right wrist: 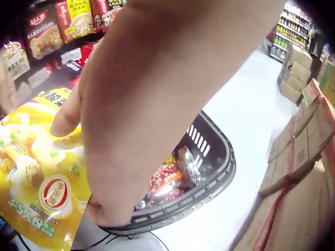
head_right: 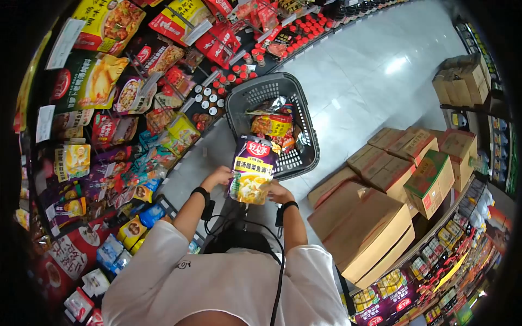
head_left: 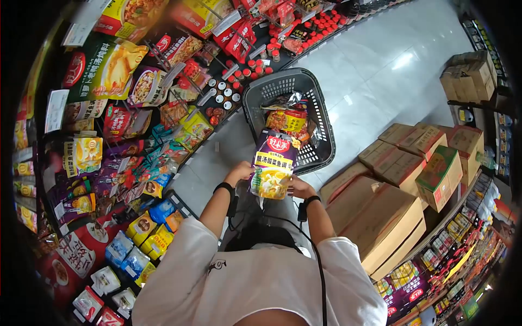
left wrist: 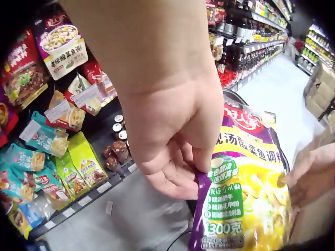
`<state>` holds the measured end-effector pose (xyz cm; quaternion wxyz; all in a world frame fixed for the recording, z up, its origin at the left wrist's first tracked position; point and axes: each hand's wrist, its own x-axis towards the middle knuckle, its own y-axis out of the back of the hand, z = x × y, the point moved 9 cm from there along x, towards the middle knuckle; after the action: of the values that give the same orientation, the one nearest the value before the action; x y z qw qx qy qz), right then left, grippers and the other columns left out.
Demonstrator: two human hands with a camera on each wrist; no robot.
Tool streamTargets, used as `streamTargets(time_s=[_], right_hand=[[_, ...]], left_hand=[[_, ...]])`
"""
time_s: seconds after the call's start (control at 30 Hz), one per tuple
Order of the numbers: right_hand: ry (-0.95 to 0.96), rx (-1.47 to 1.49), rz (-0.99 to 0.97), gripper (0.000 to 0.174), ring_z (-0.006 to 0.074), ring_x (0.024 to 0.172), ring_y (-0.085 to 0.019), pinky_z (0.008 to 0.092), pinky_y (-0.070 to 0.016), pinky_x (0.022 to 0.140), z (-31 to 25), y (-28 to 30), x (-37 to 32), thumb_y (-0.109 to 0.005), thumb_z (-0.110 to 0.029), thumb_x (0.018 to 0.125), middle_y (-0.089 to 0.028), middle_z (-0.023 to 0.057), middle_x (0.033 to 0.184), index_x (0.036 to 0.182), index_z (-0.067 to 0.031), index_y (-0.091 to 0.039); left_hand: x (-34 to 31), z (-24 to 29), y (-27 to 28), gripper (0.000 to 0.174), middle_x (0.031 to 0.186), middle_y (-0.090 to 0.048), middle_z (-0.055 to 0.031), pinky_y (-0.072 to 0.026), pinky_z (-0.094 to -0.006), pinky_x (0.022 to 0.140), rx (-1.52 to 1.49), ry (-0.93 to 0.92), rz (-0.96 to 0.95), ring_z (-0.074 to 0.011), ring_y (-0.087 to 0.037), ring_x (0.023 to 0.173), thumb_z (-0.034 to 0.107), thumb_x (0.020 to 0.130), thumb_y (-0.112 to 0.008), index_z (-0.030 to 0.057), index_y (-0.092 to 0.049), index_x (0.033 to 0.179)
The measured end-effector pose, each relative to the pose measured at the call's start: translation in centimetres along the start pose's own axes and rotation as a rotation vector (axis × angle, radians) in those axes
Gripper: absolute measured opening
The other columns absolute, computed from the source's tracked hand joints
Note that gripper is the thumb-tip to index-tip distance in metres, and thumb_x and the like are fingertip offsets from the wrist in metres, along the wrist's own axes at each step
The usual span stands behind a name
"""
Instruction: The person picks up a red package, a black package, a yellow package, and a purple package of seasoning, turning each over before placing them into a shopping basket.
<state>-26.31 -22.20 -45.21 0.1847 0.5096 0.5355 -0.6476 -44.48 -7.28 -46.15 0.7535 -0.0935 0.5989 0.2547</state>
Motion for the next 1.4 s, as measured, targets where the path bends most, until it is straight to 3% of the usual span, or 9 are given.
streamTargets(time_s=[0.3,0.43,0.57,0.73,0.77,0.87,1.03,1.3,1.4], right_hand=[[0.255,0.191,-0.103,0.045,0.0188,0.092,-0.060,0.0351,-0.0509,0.076,-8.0,1.1,4.5,-0.061,-0.014,0.081,-0.059,0.0068,0.106,0.121,-0.0024,-0.044],[0.307,0.031,0.146,0.046,0.0143,0.082,-0.059,0.0297,-0.0488,0.063,-12.7,3.3,6.4,-0.065,-0.016,0.079,-0.059,0.0038,0.099,0.121,-0.0119,-0.045],[0.510,-0.223,0.301,0.049,0.0132,0.078,-0.057,0.0256,-0.0473,0.063,-19.4,4.2,8.9,-0.055,-0.002,0.080,-0.059,0.0054,0.094,0.126,-0.0034,-0.040],[0.804,-0.649,0.345,0.044,0.0143,0.081,-0.058,0.0246,-0.0476,0.069,-25.7,4.9,14.0,-0.055,0.003,0.079,-0.061,0.0081,0.091,0.121,0.0035,-0.044],[0.629,-0.581,0.298,0.041,0.0130,0.081,-0.057,0.0233,-0.0471,0.068,-26.2,4.3,12.9,-0.057,0.004,0.078,-0.061,0.0068,0.093,0.118,0.0039,-0.048],[0.764,-0.617,0.237,0.043,0.0128,0.082,-0.057,0.0236,-0.0468,0.068,-29.5,2.1,12.6,-0.058,0.005,0.076,-0.061,0.0046,0.094,0.119,0.0024,-0.050],[0.690,-0.236,0.171,0.070,0.0167,0.078,-0.060,0.0308,-0.0477,0.063,-28.3,2.3,12.6,-0.059,0.000,0.077,-0.063,0.0082,0.092,0.137,-0.0040,-0.024],[0.602,-0.656,0.347,0.043,0.0120,0.059,-0.056,0.0258,-0.0452,0.053,-20.8,4.5,10.7,-0.062,-0.007,0.077,-0.060,0.0066,0.079,0.117,-0.0004,-0.048],[0.627,-0.897,0.506,0.032,0.0315,0.082,-0.063,0.0373,-0.0490,0.073,-17.4,8.4,9.7,-0.061,-0.017,0.076,-0.064,0.0155,0.083,0.105,-0.0066,-0.056]], left_hand=[[6.6,2.0,3.3,0.035,0.073,-0.064,-0.0173,-0.0475,-0.0366,0.059,0.353,-0.324,0.434,-0.0240,-0.063,0.065,0.031,0.087,-0.056,-0.0036,-0.062,0.087],[8.3,3.6,4.1,0.022,0.079,-0.064,-0.0081,-0.0494,-0.0320,0.065,-0.140,-0.016,0.209,-0.0177,-0.061,0.072,0.018,0.088,-0.054,-0.0019,-0.062,0.091],[8.7,6.4,3.2,0.020,0.094,-0.061,-0.0088,-0.0508,-0.0304,0.073,-0.631,0.007,0.038,-0.0183,-0.060,0.087,0.006,0.084,-0.049,0.0011,-0.058,0.102],[10.6,8.2,3.6,0.026,0.100,-0.059,-0.0090,-0.0502,-0.0307,0.078,-0.828,-0.107,0.087,-0.0196,-0.059,0.092,-0.003,0.080,-0.048,-0.0018,-0.053,0.106],[10.9,8.5,3.9,0.028,0.101,-0.058,-0.0091,-0.0499,-0.0304,0.079,-0.829,-0.127,0.098,-0.0199,-0.059,0.093,-0.004,0.080,-0.047,-0.0021,-0.052,0.107],[12.9,9.0,4.2,0.033,0.108,-0.056,-0.0102,-0.0484,-0.0295,0.082,-0.882,-0.240,0.078,-0.0204,-0.057,0.097,-0.005,0.080,-0.048,-0.0029,-0.050,0.113],[10.5,11.5,4.8,0.043,0.120,-0.053,-0.0106,-0.0455,-0.0307,0.086,-0.889,-0.299,0.160,-0.0187,-0.052,0.106,0.000,0.083,-0.052,-0.0009,-0.046,0.126],[7.1,8.2,5.5,0.029,0.115,-0.057,-0.0078,-0.0460,-0.0318,0.086,-0.850,-0.236,0.154,-0.0176,-0.056,0.101,0.010,0.087,-0.055,0.0013,-0.056,0.115],[2.3,7.1,7.8,0.028,0.114,-0.058,-0.0071,-0.0462,-0.0314,0.085,-0.891,-0.312,0.201,-0.0176,-0.057,0.101,0.011,0.087,-0.053,0.0017,-0.057,0.113]])
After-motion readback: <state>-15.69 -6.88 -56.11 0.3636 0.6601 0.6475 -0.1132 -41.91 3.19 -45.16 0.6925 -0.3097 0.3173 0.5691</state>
